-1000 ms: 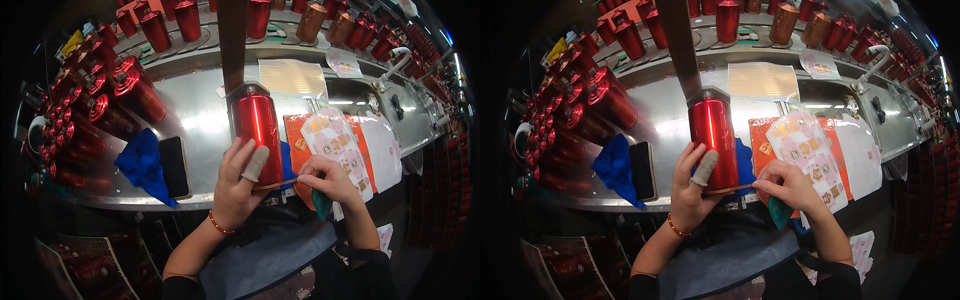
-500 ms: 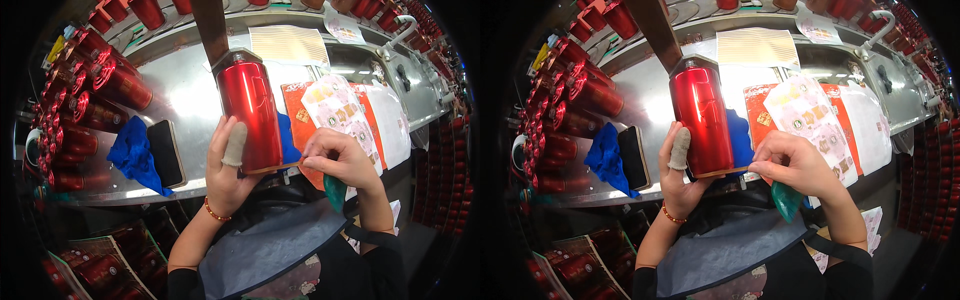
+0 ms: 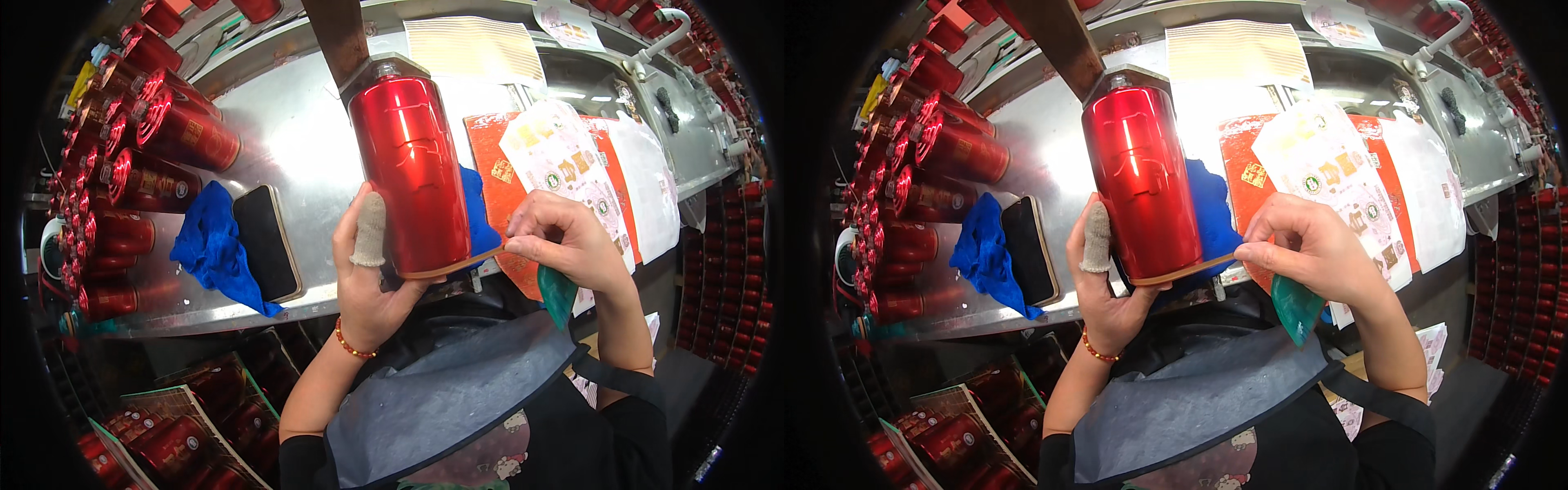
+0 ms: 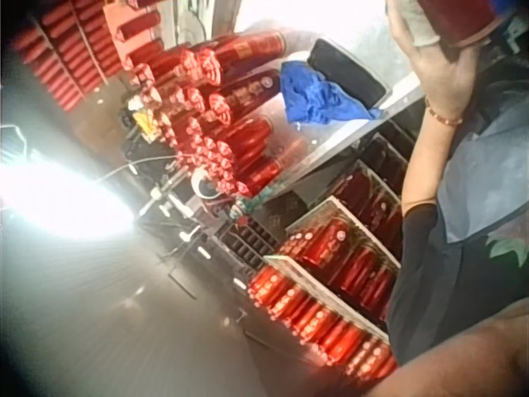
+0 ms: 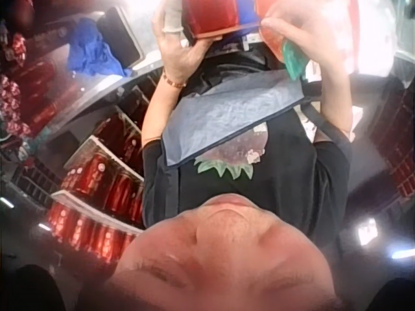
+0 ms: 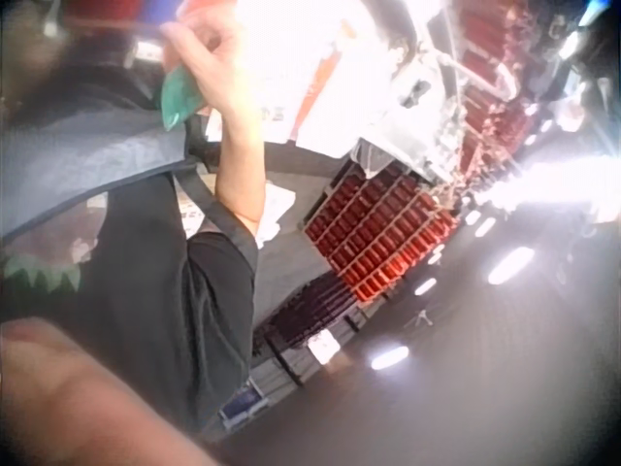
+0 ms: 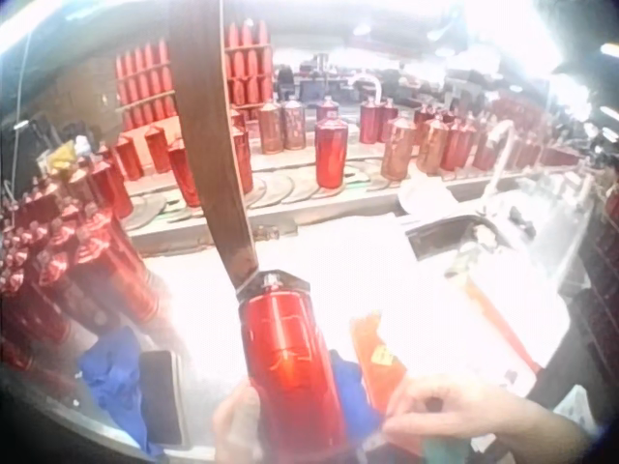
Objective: The person picks red cylindrical cans from a metal table, applies paper labels to their sides, smooths the labels with a green tool, and places the finished cans on a nearby shelf. The process is repeated for multiple cans.
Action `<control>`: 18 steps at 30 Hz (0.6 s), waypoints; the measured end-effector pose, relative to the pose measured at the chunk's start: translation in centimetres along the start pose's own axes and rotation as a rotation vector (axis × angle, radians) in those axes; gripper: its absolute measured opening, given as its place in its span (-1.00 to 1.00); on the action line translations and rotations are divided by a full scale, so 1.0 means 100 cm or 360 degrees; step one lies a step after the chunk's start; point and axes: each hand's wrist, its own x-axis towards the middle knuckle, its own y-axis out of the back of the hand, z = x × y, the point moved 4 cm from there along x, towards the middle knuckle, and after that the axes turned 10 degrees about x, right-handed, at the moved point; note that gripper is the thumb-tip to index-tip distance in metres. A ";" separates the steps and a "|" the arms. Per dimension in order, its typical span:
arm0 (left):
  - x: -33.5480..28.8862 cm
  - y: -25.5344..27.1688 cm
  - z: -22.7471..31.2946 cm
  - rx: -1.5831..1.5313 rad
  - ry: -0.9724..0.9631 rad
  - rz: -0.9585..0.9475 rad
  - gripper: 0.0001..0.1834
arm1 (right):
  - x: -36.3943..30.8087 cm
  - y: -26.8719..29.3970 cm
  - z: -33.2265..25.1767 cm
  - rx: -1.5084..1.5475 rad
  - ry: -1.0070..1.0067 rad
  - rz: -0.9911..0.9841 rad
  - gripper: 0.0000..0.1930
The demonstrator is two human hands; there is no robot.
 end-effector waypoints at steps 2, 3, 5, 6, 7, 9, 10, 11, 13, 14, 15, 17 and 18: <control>-0.005 0.004 0.001 0.0043 0.0018 0.0054 -0.20 | 0.001 0.000 0.003 -0.0001 -0.0009 -0.0010 -0.84; -0.008 0.007 0.002 0.0063 0.0026 0.0079 -0.26 | 0.002 0.000 0.005 0.0005 -0.0003 -0.0015 -0.84; -0.017 0.016 0.010 0.0344 -0.0239 0.0091 -0.41 | 0.002 0.000 0.007 0.0007 0.0008 -0.0023 -0.85; -0.022 0.018 0.014 0.0481 -0.0373 0.0095 -0.49 | 0.003 0.000 0.008 0.0003 0.0014 -0.0026 -0.85; -0.025 0.017 0.016 0.0481 -0.0405 0.0105 -0.67 | 0.003 0.001 0.009 -0.0001 0.0020 -0.0028 -0.85; -0.021 0.014 0.020 0.0543 -0.0556 0.0098 -0.66 | 0.005 0.001 0.017 0.0018 0.0121 -0.0007 -0.83; -0.018 0.013 0.023 0.0573 -0.0633 0.0095 -0.64 | 0.006 0.001 0.019 0.0028 0.0172 0.0005 -0.82; -0.015 0.011 0.024 0.0613 -0.0648 0.0073 -0.67 | 0.007 0.000 0.019 0.0052 0.0148 -0.0001 -0.82; -0.004 0.008 0.030 0.0633 -0.0707 0.0000 -0.68 | 0.009 -0.002 0.018 0.0101 0.0101 -0.0014 -0.81; 0.002 0.006 0.032 0.0640 -0.0739 -0.0037 -0.69 | 0.009 -0.003 0.017 0.0112 0.0048 -0.0032 -0.82; 0.007 0.003 0.034 0.0647 -0.0757 -0.0062 -0.61 | 0.010 -0.003 0.015 0.0124 -0.0004 -0.0050 -0.83; 0.019 -0.004 0.034 0.0673 -0.0599 -0.0052 -0.55 | 0.010 -0.004 0.015 0.0145 -0.0051 -0.0069 -0.84; 0.023 -0.006 0.033 0.0686 -0.0521 -0.0049 -0.52 | 0.010 -0.005 0.015 0.0154 -0.0047 -0.0070 -0.84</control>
